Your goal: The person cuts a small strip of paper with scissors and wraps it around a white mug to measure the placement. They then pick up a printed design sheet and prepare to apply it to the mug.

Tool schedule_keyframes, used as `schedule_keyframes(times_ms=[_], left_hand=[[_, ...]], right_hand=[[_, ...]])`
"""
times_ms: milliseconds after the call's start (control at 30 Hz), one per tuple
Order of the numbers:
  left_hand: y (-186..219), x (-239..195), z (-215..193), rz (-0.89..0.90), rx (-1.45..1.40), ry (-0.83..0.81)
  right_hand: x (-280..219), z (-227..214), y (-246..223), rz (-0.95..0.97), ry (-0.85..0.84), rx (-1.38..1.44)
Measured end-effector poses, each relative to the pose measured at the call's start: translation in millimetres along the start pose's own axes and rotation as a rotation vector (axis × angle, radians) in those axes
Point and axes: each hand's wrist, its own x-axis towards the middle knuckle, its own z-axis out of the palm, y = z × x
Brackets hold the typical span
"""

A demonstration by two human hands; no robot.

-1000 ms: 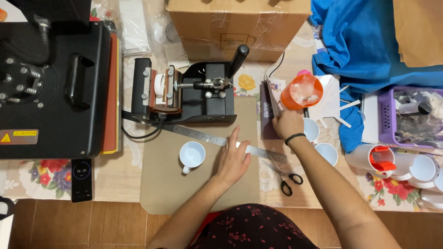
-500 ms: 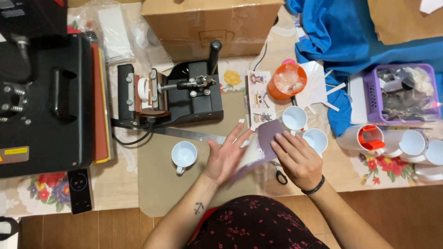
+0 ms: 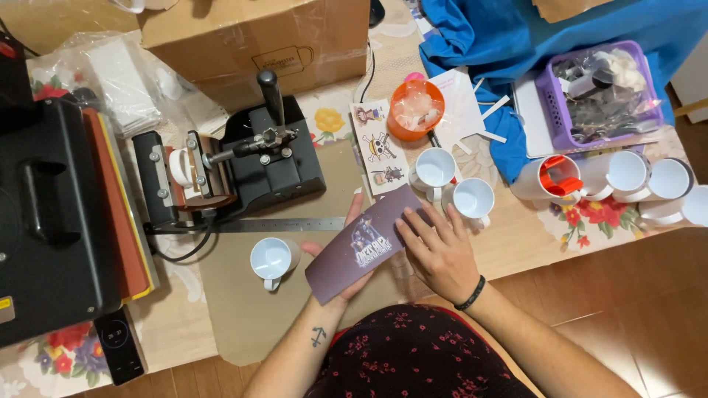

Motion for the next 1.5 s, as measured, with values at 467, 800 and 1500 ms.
schedule_keyframes(times_ms=[467,800,1500], left_hand=[[-16,6,-1,0.132,0.329,0.051],[1,21,16,0.195,0.491,0.077],[19,14,-7,0.303,0.316,0.098]], right_hand=[[1,24,-21,0.062,-0.144,0.149],[20,22,-38,0.149,-0.284,0.365],[13,-15,-4,0.238,-0.094,0.552]])
